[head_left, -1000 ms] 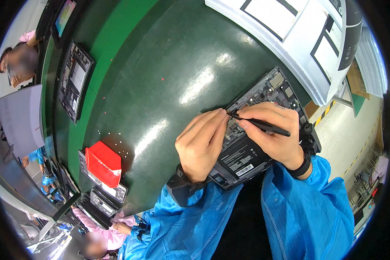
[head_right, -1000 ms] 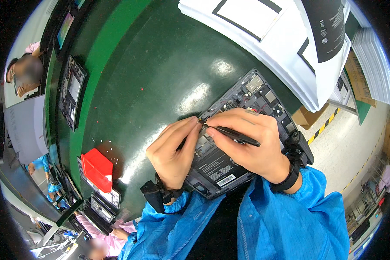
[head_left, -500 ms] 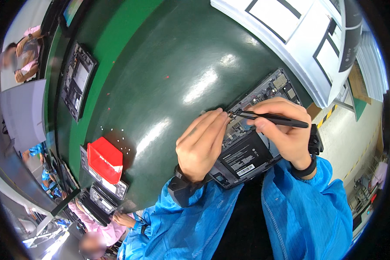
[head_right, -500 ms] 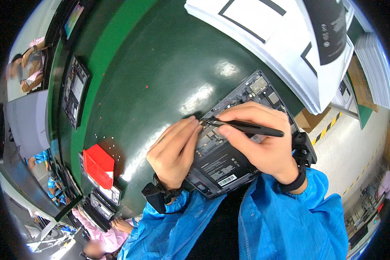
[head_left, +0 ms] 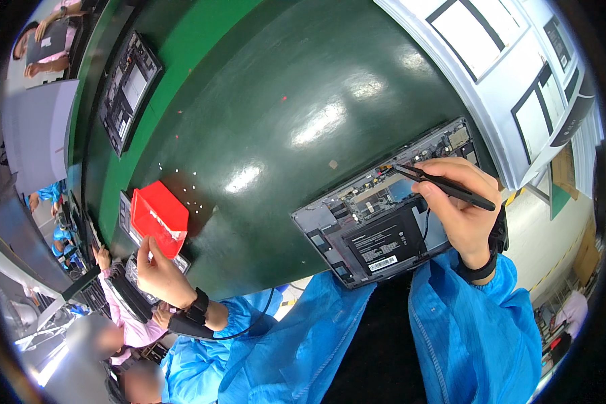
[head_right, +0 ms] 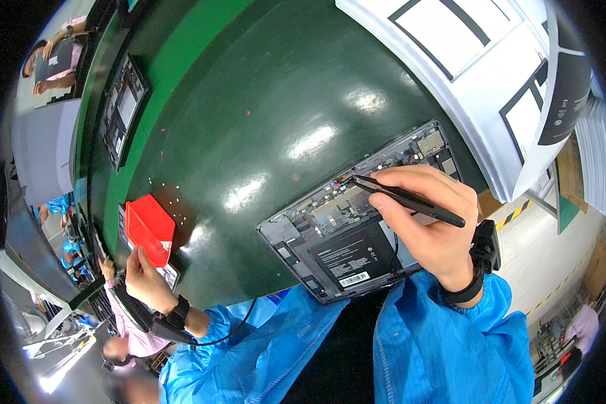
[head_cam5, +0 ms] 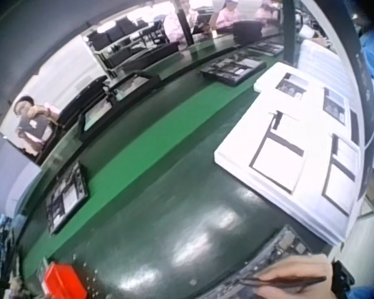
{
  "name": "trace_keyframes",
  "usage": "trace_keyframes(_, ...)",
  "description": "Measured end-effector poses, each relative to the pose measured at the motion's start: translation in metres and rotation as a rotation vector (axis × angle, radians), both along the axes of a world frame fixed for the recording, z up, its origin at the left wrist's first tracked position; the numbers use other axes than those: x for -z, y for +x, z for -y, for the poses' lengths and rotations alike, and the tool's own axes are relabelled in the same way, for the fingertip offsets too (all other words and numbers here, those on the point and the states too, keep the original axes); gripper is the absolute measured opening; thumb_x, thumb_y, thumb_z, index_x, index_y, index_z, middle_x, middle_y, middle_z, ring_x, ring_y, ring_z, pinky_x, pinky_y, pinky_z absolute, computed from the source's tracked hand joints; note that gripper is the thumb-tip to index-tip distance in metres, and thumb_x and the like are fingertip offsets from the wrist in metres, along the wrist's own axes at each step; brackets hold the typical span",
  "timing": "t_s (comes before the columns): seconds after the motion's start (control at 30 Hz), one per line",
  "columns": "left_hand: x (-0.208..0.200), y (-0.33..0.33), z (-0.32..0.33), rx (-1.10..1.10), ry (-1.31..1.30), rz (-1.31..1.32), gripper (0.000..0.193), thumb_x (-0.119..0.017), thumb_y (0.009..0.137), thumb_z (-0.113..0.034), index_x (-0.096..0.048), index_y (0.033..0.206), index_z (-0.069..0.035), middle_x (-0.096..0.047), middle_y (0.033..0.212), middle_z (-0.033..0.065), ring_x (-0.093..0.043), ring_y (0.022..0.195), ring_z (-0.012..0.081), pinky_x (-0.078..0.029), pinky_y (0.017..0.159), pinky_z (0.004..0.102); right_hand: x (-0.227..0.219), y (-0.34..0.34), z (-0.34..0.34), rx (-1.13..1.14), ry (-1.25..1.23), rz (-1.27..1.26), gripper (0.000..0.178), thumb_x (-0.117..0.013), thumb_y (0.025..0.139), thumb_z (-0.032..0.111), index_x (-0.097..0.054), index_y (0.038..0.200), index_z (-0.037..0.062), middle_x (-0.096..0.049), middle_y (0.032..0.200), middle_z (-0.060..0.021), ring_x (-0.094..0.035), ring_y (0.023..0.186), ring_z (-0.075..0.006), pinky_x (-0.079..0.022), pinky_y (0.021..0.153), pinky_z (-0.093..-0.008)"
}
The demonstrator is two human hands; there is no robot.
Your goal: The recorder uses a spudger and tweezers to connect internal ribbon cables and components inside a tablet or laptop chassis on an assembly line.
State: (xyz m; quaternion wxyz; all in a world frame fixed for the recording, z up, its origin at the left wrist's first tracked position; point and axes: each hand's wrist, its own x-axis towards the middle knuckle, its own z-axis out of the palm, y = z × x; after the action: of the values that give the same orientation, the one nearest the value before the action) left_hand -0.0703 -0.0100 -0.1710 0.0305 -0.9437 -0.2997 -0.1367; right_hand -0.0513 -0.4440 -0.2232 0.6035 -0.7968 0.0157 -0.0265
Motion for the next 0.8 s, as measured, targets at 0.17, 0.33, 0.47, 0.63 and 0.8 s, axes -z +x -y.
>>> trace_keyframes(0.17, 0.021, 0.017, 0.095, 0.351, -0.288, 0.221, 0.007, -0.077, 0.087, -0.006, -0.076, 0.092, -0.002, -0.077, 0.094, 0.0128, -0.073, 0.088, 0.0231, -0.057, 0.081, 0.0344, 0.001, 0.004, -0.009, 0.004, 0.031, -0.05, 0.022, -0.081, 0.081, -0.001, -0.076, 0.102, -0.0049, -0.077, 0.098, -0.0154, -0.074, 0.084, -0.0192, -0.058, 0.073, -0.0271)
trace_keyframes(0.33, 0.044, 0.037, 0.198, 0.933, -0.708, 0.104, 0.026, -0.088, 0.072, -0.003, -0.077, 0.096, 0.0, -0.073, 0.118, 0.0181, -0.07, 0.104, 0.0334, -0.056, 0.089, 0.0395, -0.005, 0.002, -0.01, 0.048, 0.063, -0.164, 0.02, -0.079, 0.084, -0.003, -0.075, 0.103, -0.0056, -0.076, 0.097, -0.0152, -0.074, 0.081, -0.0177, -0.058, 0.071, -0.0264)
trace_keyframes(0.47, 0.067, 0.042, 0.222, 1.04, -0.738, 0.147, 0.025, -0.086, 0.071, -0.001, -0.078, 0.095, 0.0, -0.072, 0.12, 0.017, -0.068, 0.104, 0.0334, -0.057, 0.087, 0.0397, -0.004, 0.001, -0.014, 0.059, 0.159, -0.194, 0.018, -0.076, 0.086, -0.005, -0.075, 0.104, -0.0064, -0.076, 0.098, -0.0156, -0.074, 0.077, -0.0175, -0.059, 0.068, -0.0248)
trace_keyframes(0.63, 0.068, 0.043, 0.224, 1.073, -0.755, 0.158, 0.024, -0.085, 0.071, 0.0, -0.078, 0.094, -0.001, -0.073, 0.119, 0.0161, -0.068, 0.103, 0.0331, -0.057, 0.086, 0.0392, -0.007, -0.002, -0.011, 0.078, 0.169, -0.229, 0.018, -0.076, 0.087, -0.005, -0.075, 0.105, -0.0065, -0.076, 0.098, -0.0155, -0.072, 0.072, -0.0149, -0.057, 0.061, -0.0216)
trace_keyframes(0.8, 0.065, 0.044, 0.225, 1.103, -0.757, 0.159, 0.023, -0.085, 0.071, 0.001, -0.078, 0.093, 0.0, -0.073, 0.118, 0.0158, -0.068, 0.102, 0.0329, -0.057, 0.086, 0.0393, -0.013, 0.0, -0.01, 0.104, 0.186, -0.292, 0.016, -0.076, 0.088, -0.004, -0.077, 0.104, -0.0053, -0.075, 0.095, -0.0131, -0.065, 0.067, -0.0088, -0.049, 0.057, -0.0184)
